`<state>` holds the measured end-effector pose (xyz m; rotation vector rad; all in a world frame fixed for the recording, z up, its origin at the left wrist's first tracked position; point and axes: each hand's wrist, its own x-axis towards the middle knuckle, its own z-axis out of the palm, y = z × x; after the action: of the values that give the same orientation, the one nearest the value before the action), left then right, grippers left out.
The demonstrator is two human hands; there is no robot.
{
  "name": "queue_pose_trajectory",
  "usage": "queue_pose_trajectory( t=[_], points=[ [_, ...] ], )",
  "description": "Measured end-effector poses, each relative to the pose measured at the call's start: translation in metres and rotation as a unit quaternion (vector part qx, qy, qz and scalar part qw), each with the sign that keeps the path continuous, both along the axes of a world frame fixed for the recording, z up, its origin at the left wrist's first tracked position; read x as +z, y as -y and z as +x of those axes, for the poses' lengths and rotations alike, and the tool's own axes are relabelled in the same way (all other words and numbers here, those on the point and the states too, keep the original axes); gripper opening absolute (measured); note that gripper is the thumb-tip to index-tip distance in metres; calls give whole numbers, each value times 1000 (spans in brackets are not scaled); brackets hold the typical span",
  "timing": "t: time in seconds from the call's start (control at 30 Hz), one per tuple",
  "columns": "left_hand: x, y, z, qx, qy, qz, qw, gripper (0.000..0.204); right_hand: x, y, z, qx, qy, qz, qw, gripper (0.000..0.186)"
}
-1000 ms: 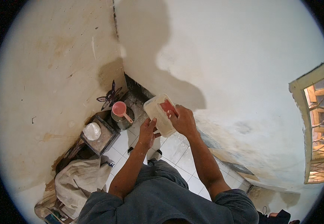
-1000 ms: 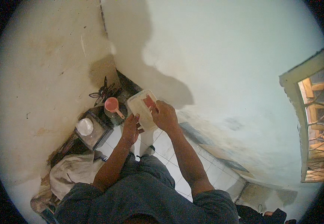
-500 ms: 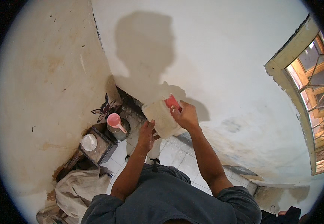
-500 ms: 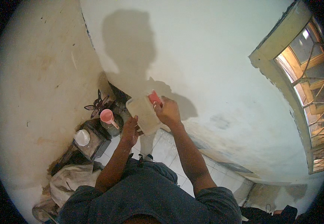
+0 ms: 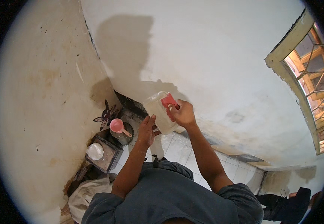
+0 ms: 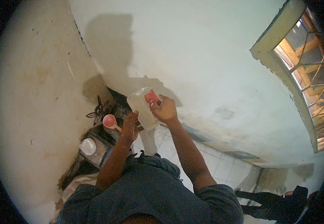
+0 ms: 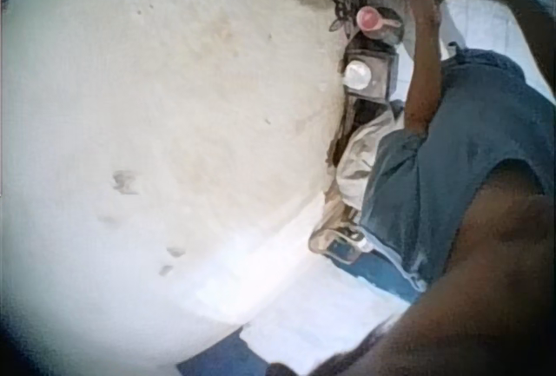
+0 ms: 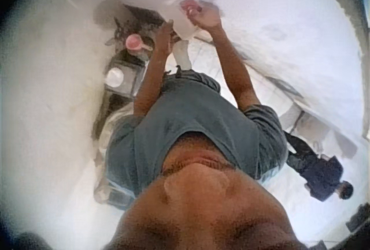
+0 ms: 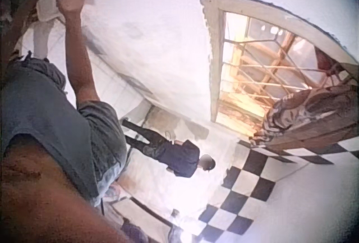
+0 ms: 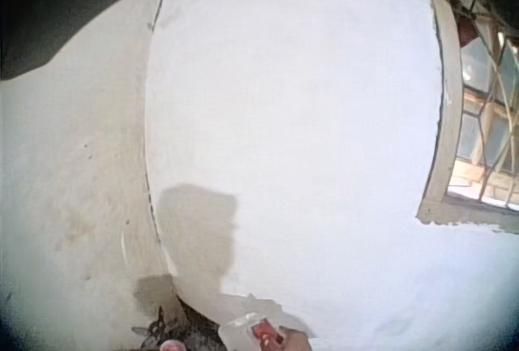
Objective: The person patches a wall by using a putty knife to spread a white substance from a plastic container onto damaged areas of the wall surface.
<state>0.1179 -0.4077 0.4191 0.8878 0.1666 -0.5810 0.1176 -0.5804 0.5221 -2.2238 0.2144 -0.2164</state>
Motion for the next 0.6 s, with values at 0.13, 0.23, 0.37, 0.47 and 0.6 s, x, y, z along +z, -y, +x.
queue_pose_trajectory(
  t=[0.13,0.23,0.37,0.47,0.6],
  points=[
    [6,-24,15,-3,-33,48,998,41,-10,-30,14,40,54,-30,997,22],
    [15,-38,26,-37,-14,22,999,41,-17,-49,21,17,86,-88,992,23],
    [16,-56,41,-68,12,19,997,42,-4,-82,21,11,112,-131,985,24],
    [14,-66,49,-83,11,6,996,41,-6,-90,25,-16,99,-159,982,23],
    [11,-75,56,-98,-5,11,995,42,3,-101,24,-62,97,-132,985,22]
  ],
)
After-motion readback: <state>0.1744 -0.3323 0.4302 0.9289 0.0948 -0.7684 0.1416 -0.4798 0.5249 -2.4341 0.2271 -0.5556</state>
